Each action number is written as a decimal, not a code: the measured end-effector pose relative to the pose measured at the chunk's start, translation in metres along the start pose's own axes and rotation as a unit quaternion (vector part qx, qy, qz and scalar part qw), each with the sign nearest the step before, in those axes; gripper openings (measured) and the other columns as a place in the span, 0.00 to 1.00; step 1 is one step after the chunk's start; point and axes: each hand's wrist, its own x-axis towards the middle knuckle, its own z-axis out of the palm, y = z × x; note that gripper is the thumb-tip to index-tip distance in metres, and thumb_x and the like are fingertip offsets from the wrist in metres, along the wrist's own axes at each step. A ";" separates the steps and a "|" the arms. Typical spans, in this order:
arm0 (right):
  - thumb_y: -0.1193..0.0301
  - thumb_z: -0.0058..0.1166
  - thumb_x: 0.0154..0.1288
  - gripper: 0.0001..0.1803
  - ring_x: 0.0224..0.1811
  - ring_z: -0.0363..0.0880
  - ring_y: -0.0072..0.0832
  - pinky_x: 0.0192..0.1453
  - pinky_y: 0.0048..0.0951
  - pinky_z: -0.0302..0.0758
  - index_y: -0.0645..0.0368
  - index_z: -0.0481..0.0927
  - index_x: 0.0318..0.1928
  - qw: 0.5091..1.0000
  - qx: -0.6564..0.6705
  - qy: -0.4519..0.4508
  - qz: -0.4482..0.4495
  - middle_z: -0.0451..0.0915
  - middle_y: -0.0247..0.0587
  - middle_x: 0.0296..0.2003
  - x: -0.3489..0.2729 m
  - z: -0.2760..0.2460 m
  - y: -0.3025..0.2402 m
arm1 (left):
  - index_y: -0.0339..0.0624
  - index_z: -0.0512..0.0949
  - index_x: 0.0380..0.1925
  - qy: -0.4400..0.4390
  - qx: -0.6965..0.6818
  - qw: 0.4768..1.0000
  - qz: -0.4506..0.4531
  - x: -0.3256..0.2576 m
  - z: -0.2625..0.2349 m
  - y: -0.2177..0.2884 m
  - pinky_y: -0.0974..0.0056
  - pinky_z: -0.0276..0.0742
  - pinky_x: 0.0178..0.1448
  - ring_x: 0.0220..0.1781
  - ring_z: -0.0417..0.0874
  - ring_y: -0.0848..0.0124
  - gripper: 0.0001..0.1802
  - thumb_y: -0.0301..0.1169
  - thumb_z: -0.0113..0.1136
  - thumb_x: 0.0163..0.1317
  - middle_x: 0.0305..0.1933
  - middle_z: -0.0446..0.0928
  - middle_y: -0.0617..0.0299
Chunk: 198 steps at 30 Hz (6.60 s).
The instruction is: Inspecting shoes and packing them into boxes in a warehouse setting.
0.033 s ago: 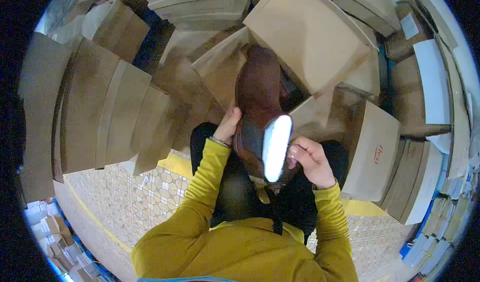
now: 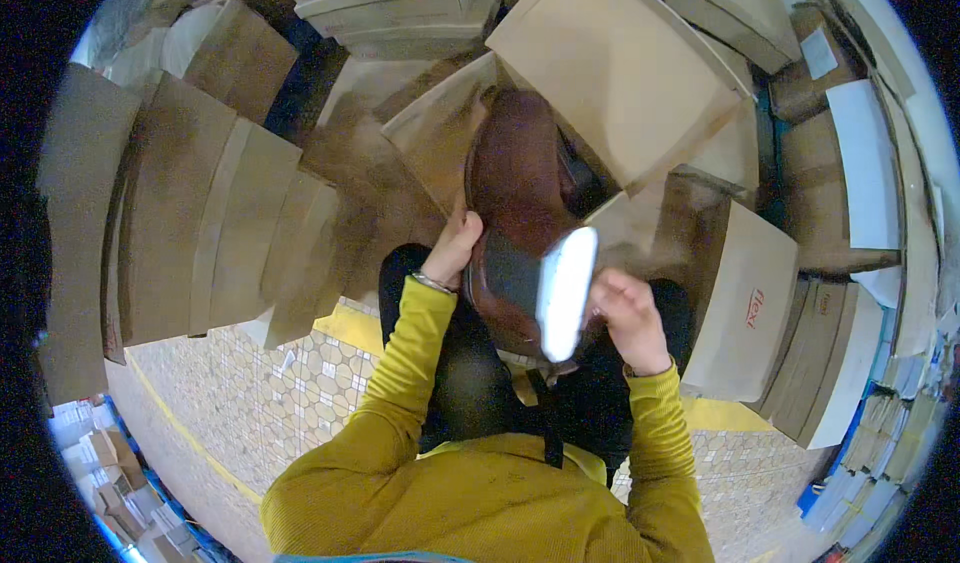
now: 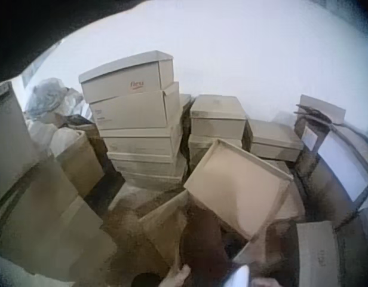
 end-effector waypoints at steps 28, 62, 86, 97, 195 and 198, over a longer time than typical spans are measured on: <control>0.46 0.37 0.66 0.32 0.58 0.68 0.40 0.62 0.43 0.66 0.56 0.65 0.61 0.878 0.471 0.060 0.067 0.69 0.42 0.57 0.051 -0.035 0.101 | 0.48 0.20 0.65 0.050 0.208 0.922 0.321 -0.056 0.159 0.017 0.56 0.58 0.64 0.62 0.61 0.57 0.74 0.28 0.76 0.36 0.64 0.54 0.44; 0.75 0.59 0.35 0.59 0.68 0.50 0.34 0.70 0.30 0.48 0.60 0.41 0.69 0.981 0.052 -0.186 0.029 0.49 0.46 0.67 0.068 0.063 0.013 | 0.66 0.72 0.48 0.002 0.630 0.532 0.565 0.013 -0.091 0.017 0.49 0.47 0.71 0.60 0.66 0.66 0.21 0.32 0.52 0.51 0.48 0.69 0.70; 0.78 0.62 0.50 0.30 0.46 0.72 0.35 0.53 0.36 0.71 0.66 0.65 0.54 0.797 0.071 0.531 -0.277 0.70 0.41 0.44 0.223 -0.052 0.031 | 0.35 0.65 0.56 0.208 0.316 0.921 0.099 0.048 -0.136 -0.052 0.63 0.71 0.52 0.46 0.76 0.62 0.34 0.20 0.57 0.41 0.43 0.77 0.54; 0.63 0.63 0.42 0.41 0.68 0.49 0.49 0.67 0.61 0.45 0.47 0.65 0.61 0.805 -0.544 -0.020 -0.234 0.58 0.50 0.63 0.092 0.023 0.047 | 0.44 0.63 0.60 0.192 -0.267 0.940 -0.096 0.040 -0.121 -0.009 0.56 0.72 0.52 0.52 0.74 0.62 0.46 0.70 0.37 0.54 0.57 0.69 0.61; 0.70 0.57 0.53 0.23 0.41 0.75 0.45 0.43 0.39 0.75 0.59 0.73 0.51 0.737 -0.602 0.075 -0.297 0.75 0.49 0.37 0.053 -0.011 -0.081 | 0.70 0.38 0.68 0.072 0.782 0.598 -0.161 0.014 0.118 0.087 0.24 0.58 0.52 0.70 0.35 0.38 0.58 0.37 0.68 0.42 0.72 0.21 0.58; 0.71 0.57 0.53 0.22 0.41 0.76 0.44 0.44 0.40 0.75 0.59 0.73 0.51 0.785 -0.536 0.108 -0.290 0.75 0.50 0.37 0.056 -0.028 -0.077 | 0.68 0.38 0.68 0.102 0.730 0.669 -0.095 0.007 0.113 0.094 0.25 0.59 0.52 0.69 0.40 0.38 0.62 0.33 0.70 0.37 0.72 0.20 0.57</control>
